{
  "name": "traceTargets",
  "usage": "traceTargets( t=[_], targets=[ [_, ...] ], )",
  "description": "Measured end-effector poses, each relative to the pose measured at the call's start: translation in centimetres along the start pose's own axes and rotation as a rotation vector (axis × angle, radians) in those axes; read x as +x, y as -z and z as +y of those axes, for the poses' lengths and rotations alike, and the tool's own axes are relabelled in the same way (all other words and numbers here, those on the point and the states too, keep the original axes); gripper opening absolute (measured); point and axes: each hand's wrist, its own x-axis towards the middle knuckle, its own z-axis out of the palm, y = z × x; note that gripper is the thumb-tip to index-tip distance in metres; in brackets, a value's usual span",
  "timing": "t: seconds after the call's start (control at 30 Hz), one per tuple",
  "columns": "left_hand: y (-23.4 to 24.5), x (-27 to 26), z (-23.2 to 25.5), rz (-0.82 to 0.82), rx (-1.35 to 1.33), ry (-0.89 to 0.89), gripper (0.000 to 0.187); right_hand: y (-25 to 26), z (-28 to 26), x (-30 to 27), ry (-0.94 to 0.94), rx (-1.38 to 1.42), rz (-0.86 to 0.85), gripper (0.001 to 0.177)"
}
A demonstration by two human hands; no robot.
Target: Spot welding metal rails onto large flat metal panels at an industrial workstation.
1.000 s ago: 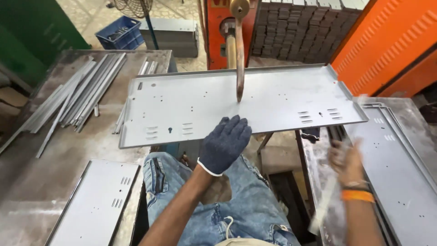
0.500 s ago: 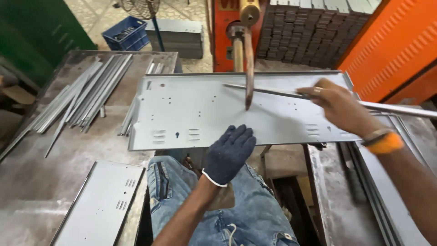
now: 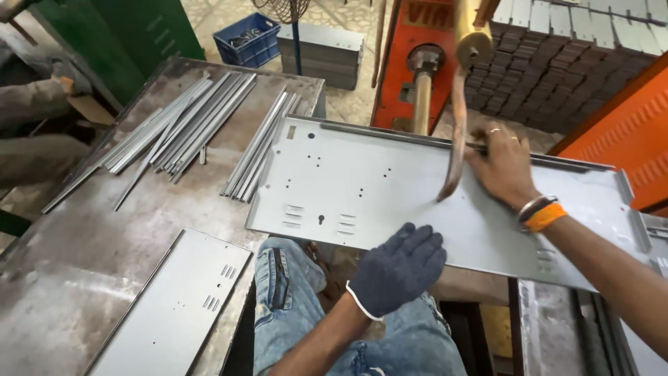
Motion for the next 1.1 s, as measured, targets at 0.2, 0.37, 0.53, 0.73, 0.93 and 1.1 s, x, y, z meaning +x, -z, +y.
traceTargets(
  t=[0.2, 0.37, 0.53, 0.73, 0.93, 1.1],
  targets=[
    [3.7, -0.8, -1.6, 0.101, -0.027, 0.139, 0.022, -1.9, 4.5, -1.8, -0.339, 0.121, -0.418, 0.033],
    [3.7, -8.9, -7.1, 0.265, 0.119, 0.809, 0.015, 0.4, 3.1, -2.8, -0.377, -0.140, -0.548, 0.036],
    [-3.3, -20.7, -19.2, 0.332, 0.209, 1.228, 0.017, 3.1, -0.7, -1.6, -0.379, -0.155, -0.479, 0.036],
    [-8.6, -28.5, -30.3, -0.273, 0.631, 1.250, 0.018, 3.6, -2.4, -1.1, -0.658, -0.190, -0.597, 0.028],
    [-10.6, -33.4, -33.2, -0.277, 0.314, 1.463, 0.021, 2.2, 1.0, -1.7, -0.505, -0.088, -0.464, 0.029],
    [-5.8, -36.0, -27.3, 0.426, -1.407, 1.733, 0.029, 0.3, 3.0, -0.5, -0.303, 0.221, -0.371, 0.028]
  ],
)
